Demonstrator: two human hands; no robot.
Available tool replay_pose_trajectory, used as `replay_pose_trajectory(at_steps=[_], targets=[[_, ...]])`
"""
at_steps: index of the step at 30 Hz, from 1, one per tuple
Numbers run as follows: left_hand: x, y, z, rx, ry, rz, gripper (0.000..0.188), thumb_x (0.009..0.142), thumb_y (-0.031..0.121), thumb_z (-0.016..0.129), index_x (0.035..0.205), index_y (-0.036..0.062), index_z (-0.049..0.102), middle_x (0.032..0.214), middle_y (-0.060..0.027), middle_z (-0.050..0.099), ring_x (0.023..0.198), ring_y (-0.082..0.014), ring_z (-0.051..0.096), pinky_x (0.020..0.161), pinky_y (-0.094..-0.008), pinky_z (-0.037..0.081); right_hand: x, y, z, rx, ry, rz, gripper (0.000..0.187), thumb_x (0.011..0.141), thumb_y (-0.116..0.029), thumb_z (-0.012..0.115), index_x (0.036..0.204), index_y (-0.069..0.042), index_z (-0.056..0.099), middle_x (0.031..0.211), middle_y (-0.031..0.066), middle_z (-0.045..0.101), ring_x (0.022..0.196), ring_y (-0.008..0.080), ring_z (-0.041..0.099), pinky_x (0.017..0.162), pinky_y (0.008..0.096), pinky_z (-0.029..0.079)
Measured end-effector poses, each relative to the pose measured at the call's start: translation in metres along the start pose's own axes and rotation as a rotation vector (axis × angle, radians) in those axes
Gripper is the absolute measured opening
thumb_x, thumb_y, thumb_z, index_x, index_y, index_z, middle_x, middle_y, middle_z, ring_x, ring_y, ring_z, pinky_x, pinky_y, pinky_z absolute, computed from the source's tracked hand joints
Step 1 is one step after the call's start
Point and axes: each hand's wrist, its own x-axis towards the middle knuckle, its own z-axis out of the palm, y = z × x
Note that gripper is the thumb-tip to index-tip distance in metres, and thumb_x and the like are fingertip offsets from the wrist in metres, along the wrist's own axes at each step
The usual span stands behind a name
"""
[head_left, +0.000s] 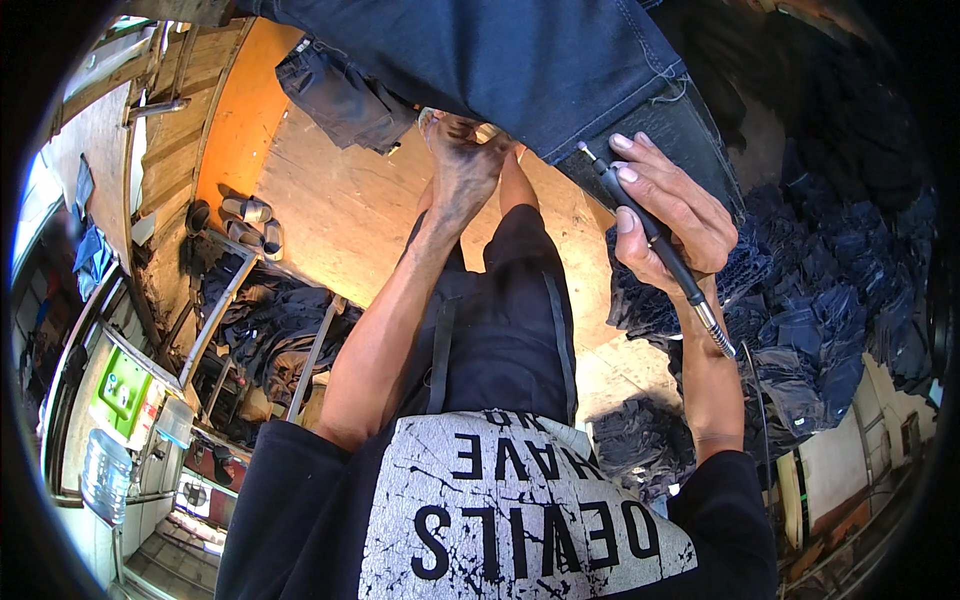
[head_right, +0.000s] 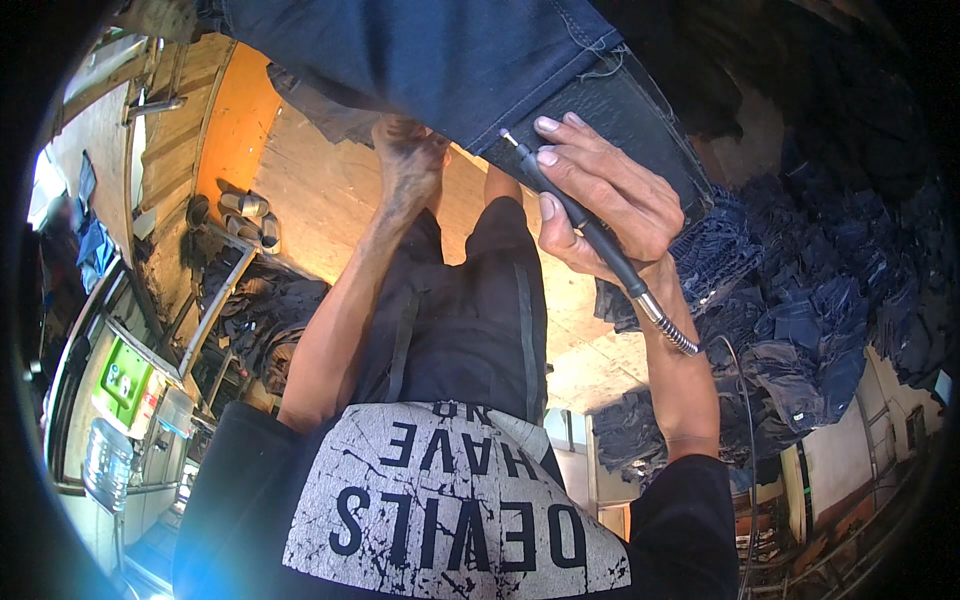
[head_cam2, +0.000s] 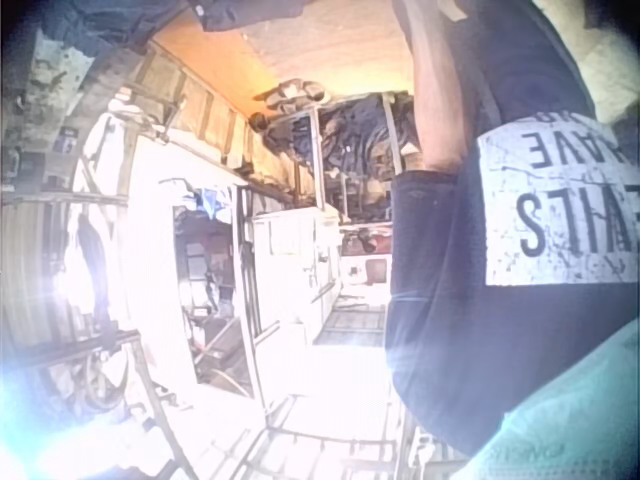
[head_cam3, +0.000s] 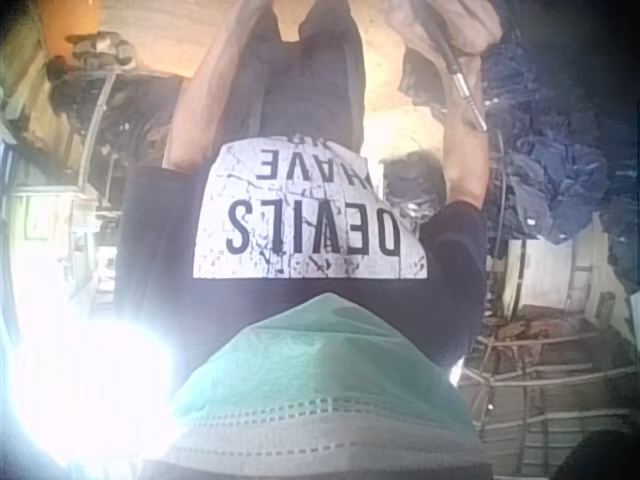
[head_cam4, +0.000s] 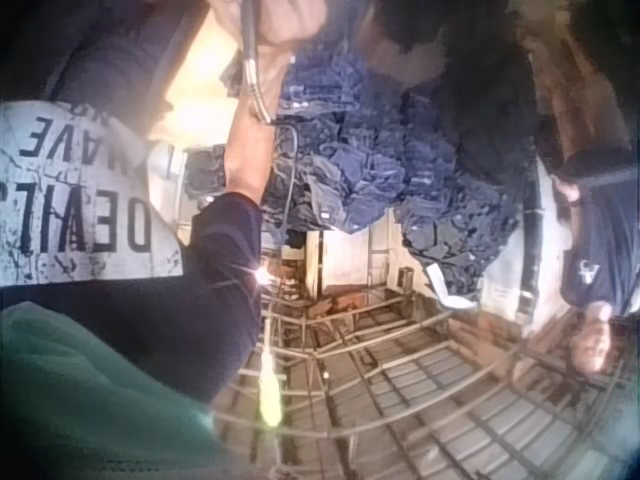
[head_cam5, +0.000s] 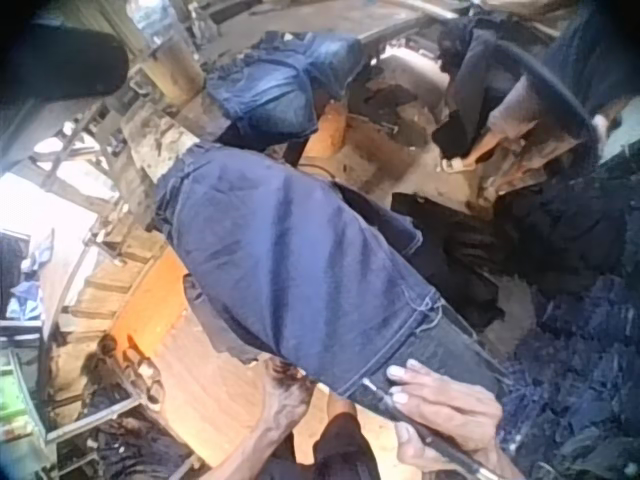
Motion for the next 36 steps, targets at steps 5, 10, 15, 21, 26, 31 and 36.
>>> replay_pose_trajectory(at_steps=[5, 10, 15, 21, 26, 31, 36], targets=[[-0.006, 0.022, 0.004, -0.049, -0.033, 0.05, 0.03, 0.083, -0.016, 0.067, 0.105, 0.0011, 0.079, 0.105, -0.0031, 0.081, 0.095, -0.0123, 0.072, 0.082, -0.0292, 0.054, 0.0, 0.001, -0.002, -0.019, 0.007, 0.018, 0.03, 0.078, -0.001, 0.076, 0.107, 0.002, 0.082, 0.105, 0.0197, 0.082, 0.111, 0.0365, 0.081, 0.106, 0.0518, 0.063], [-0.005, 0.034, 0.01, -0.097, 0.034, 0.07, 0.034, 0.074, -0.015, 0.059, 0.097, 0.001, 0.078, 0.095, -0.0001, 0.077, 0.084, -0.0106, 0.068, 0.07, -0.0278, 0.05, -0.001, 0.003, -0.002, -0.031, 0.047, 0.022, 0.029, 0.08, -0.004, 0.075, 0.108, 0.002, 0.081, 0.106, 0.0207, 0.082, 0.111, 0.0367, 0.081, 0.105, 0.0515, 0.063], [-0.001, 0.031, 0.007, -0.048, -0.01, 0.176, 0.034, 0.07, -0.015, 0.058, 0.094, 0.0009, 0.077, 0.095, 0.0011, 0.077, 0.084, -0.0102, 0.067, 0.073, -0.0278, 0.05, -0.002, 0.006, -0.003, -0.035, 0.059, 0.03, 0.028, 0.085, -0.006, 0.073, 0.111, 0.003, 0.08, 0.11, 0.0236, 0.082, 0.113, 0.0381, 0.08, 0.106, 0.0532, 0.062], [-0.002, 0.027, 0.006, -0.123, -0.018, 0.068, 0.037, 0.067, -0.016, 0.059, 0.094, 0.0, 0.077, 0.097, -0.0006, 0.078, 0.09, -0.012, 0.069, 0.079, -0.029, 0.052, -0.002, 0.006, -0.005, -0.035, 0.068, 0.061, 0.028, 0.087, -0.005, 0.072, 0.113, 0.004, 0.08, 0.114, 0.0258, 0.081, 0.116, 0.0393, 0.079, 0.108, 0.0552, 0.06], [-0.001, 0.028, 0.008, -0.092, -0.004, 0.109, 0.034, 0.069, -0.017, 0.061, 0.094, 0.0002, 0.077, 0.097, -0.0009, 0.078, 0.09, -0.0121, 0.069, 0.078, -0.0287, 0.052, -0.001, 0.007, -0.005, -0.031, 0.102, 0.08, 0.031, 0.082, -0.005, 0.074, 0.112, 0.003, 0.08, 0.111, 0.0248, 0.082, 0.114, 0.0387, 0.08, 0.108, 0.0544, 0.061], [0.0, 0.027, 0.005, -0.05, -0.007, 0.128, 0.03, 0.078, -0.017, 0.064, 0.096, 0.0011, 0.078, 0.098, -0.0006, 0.079, 0.09, -0.011, 0.07, 0.079, -0.0291, 0.053, -0.002, 0.007, -0.005, -0.053, 0.128, 0.1, 0.031, 0.082, -0.004, 0.074, 0.112, 0.003, 0.08, 0.111, 0.0249, 0.081, 0.114, 0.0387, 0.08, 0.108, 0.0551, 0.06], [0.0, 0.025, 0.004, -0.049, -0.02, 0.121, 0.025, 0.085, -0.017, 0.066, 0.094, 0.0019, 0.079, 0.096, -0.0008, 0.08, 0.089, -0.0098, 0.07, 0.078, -0.0287, 0.054, -0.003, 0.01, -0.003, -0.051, 0.176, 0.115, 0.032, 0.082, -0.003, 0.075, 0.113, 0.002, 0.08, 0.114, 0.025, 0.081, 0.116, 0.0386, 0.079, 0.108, 0.0554, 0.06]])
